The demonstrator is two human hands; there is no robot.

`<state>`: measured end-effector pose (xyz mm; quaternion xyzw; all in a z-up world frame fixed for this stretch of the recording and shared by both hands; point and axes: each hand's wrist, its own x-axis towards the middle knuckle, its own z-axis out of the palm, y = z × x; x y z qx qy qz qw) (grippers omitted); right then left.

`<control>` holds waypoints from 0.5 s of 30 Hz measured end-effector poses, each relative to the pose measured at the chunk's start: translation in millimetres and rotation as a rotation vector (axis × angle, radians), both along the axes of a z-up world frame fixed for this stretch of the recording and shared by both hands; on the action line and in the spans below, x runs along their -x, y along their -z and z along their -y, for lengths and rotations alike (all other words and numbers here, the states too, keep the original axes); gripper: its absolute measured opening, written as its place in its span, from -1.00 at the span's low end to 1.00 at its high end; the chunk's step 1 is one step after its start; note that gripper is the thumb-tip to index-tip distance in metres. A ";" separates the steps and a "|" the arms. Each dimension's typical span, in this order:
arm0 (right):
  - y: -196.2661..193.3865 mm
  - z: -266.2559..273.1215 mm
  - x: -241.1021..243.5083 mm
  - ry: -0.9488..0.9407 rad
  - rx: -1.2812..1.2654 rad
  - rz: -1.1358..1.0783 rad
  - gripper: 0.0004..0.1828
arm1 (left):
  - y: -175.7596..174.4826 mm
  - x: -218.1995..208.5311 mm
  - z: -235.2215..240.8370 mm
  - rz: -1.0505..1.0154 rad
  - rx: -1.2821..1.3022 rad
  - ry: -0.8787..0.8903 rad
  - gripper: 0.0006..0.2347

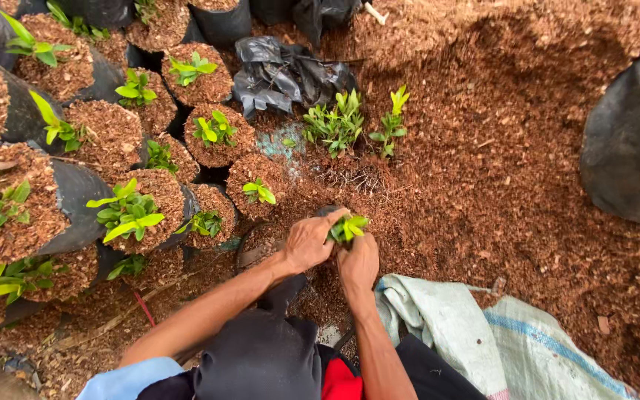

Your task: The person places small plants into black plastic bags and fills them with mulch-like soil by hand, working on the ground next to a large pile of planting material.

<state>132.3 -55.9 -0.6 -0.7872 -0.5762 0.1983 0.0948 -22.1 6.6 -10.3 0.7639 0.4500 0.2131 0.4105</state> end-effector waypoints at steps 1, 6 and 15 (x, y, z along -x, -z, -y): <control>-9.3 8.1 1.0 0.053 -0.118 -0.027 -0.72 | -1.8 3.3 1.6 -0.015 0.086 0.047 -0.36; -35.7 20.6 12.7 1.088 0.016 -1.022 -0.47 | 36.9 9.3 -10.7 0.283 0.094 -0.245 -0.50; 37.6 17.0 -21.2 0.653 0.033 -1.065 -0.48 | 2.7 2.6 -43.7 -0.294 0.746 0.033 -0.36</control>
